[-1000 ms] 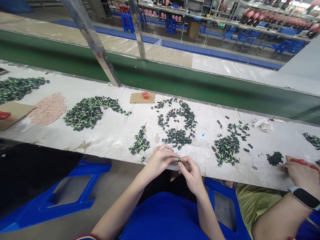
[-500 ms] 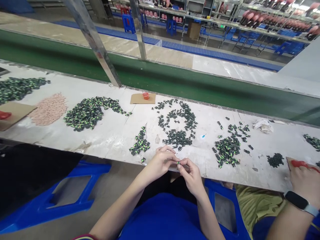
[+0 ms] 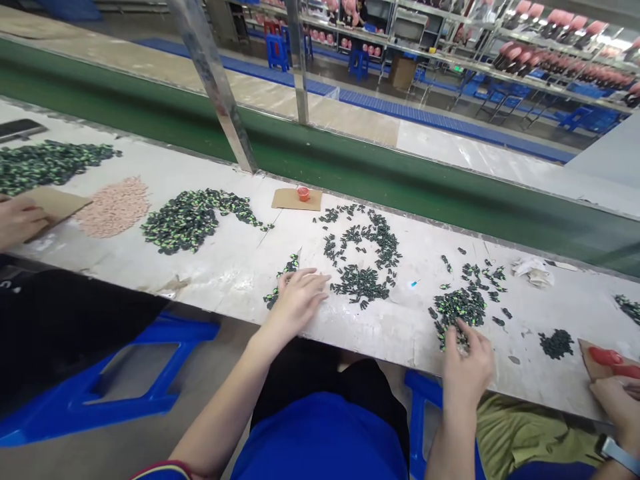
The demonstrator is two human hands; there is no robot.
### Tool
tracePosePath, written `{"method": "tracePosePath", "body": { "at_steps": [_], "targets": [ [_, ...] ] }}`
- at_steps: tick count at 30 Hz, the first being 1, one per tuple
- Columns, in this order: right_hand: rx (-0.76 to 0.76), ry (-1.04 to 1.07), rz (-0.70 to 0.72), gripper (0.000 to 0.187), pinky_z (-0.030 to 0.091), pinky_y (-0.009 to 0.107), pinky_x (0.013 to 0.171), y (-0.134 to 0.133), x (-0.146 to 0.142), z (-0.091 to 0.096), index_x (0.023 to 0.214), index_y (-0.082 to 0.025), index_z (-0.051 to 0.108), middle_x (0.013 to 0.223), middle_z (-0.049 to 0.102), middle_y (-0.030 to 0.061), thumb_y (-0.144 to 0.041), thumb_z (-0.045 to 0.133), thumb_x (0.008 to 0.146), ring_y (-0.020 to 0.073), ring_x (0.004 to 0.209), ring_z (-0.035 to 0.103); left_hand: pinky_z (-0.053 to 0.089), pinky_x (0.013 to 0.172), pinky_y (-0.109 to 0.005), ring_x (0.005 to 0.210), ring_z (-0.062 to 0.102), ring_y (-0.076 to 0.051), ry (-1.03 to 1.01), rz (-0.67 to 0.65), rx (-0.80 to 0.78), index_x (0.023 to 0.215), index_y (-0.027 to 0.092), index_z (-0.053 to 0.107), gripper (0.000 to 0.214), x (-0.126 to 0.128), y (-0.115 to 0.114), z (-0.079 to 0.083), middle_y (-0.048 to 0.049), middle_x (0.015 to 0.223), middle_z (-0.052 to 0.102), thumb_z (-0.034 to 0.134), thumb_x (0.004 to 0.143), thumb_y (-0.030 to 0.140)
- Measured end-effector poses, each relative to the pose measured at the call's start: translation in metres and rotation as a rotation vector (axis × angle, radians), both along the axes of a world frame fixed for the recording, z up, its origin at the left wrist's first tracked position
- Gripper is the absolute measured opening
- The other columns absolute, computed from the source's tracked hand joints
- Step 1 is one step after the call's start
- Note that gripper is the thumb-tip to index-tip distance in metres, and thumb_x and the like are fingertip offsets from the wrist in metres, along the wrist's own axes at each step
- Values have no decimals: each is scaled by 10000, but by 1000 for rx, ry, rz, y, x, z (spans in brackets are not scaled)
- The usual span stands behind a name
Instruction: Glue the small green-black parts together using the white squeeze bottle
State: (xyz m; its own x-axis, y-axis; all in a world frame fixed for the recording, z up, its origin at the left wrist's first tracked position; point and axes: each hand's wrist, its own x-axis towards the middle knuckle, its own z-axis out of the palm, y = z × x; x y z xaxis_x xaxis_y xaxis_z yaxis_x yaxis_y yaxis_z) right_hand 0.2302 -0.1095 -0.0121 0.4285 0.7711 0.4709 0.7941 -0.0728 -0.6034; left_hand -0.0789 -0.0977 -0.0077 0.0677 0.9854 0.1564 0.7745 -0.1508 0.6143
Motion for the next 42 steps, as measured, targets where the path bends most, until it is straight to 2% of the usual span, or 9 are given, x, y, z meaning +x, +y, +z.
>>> {"method": "tracePosePath", "body": {
  "at_steps": [2, 4, 7, 10, 17, 22, 27, 34, 42],
  "targets": [
    [95, -127, -49, 438, 364, 490, 915, 9, 6, 0, 970, -117, 698, 1009, 618, 181, -480, 499, 827, 318, 1010, 519, 266, 994, -502, 1197, 499, -295, 85, 89, 8, 1050, 230, 655, 223, -15, 1, -2, -77, 1111, 696, 536, 863, 199],
    [113, -160, 29, 479, 343, 501, 944, 17, -1, -2, 1016, -120, 690, 1036, 602, 174, -520, 503, 830, 317, 1033, 505, 279, 968, -491, 1161, 522, -296, 146, 137, -4, 966, 220, 673, 170, -24, 1, -3, -78, 1056, 710, 543, 858, 207],
    [-1, -106, 211, 575, 366, 492, 924, 29, -27, -10, 1078, -147, 659, 1065, 591, 159, -624, 533, 784, 326, 1069, 461, 285, 942, -492, 1121, 531, -310, 214, 170, -33, 857, 206, 681, 113, -27, -1, -3, -83, 968, 720, 572, 844, 230],
    [-77, -53, 264, 626, 364, 502, 920, 42, -50, -19, 1079, -164, 633, 1095, 582, 163, -679, 557, 731, 340, 1099, 404, 292, 925, -488, 1109, 517, -318, 247, 167, -41, 764, 185, 672, 114, -24, 0, -4, -86, 934, 714, 589, 831, 225],
    [-109, 262, 337, 425, 392, 476, 953, 51, -66, -17, 904, -198, 523, 1107, 636, 159, -570, 623, 725, 315, 1172, 479, 319, 881, -449, 1040, 516, -293, 237, 148, -34, 703, 182, 662, 235, -16, 5, -8, -84, 869, 706, 493, 860, 138],
    [-140, 628, 399, 392, 498, 350, 735, 34, -61, -10, 813, -212, 491, 855, 705, 63, -468, 740, 651, 225, 805, 654, 308, 857, -455, 1011, 510, -283, 223, 145, -35, 707, 200, 681, 241, -19, 3, -7, -74, 911, 707, 503, 866, 173],
    [-58, 739, 378, 319, 395, 264, 520, 26, -50, -15, 768, -167, 628, 565, 578, -27, -451, 720, 657, 132, 515, 498, 293, 847, -467, 971, 530, -276, 225, 103, -19, 662, 223, 673, 313, -29, 1, -9, -69, 897, 709, 446, 853, 121],
    [46, 1029, 314, 316, 361, 253, 486, 23, -54, -15, 734, -153, 663, 686, 642, 33, -411, 753, 575, 144, 558, 544, 283, 872, -445, 1049, 520, -270, 138, 54, -42, 749, 222, 616, 231, -25, 10, -7, -44, 844, 711, 451, 864, 108],
    [-44, 1057, 274, 360, 283, 220, 394, 15, -75, -16, 579, -159, 559, 505, 494, -32, -475, 725, 623, 90, 441, 411, 295, 928, -410, 1032, 586, -223, -81, -153, -148, 834, 220, 622, 71, 28, -1, -3, 4, 941, 722, 656, 796, 171]
  ]
}}
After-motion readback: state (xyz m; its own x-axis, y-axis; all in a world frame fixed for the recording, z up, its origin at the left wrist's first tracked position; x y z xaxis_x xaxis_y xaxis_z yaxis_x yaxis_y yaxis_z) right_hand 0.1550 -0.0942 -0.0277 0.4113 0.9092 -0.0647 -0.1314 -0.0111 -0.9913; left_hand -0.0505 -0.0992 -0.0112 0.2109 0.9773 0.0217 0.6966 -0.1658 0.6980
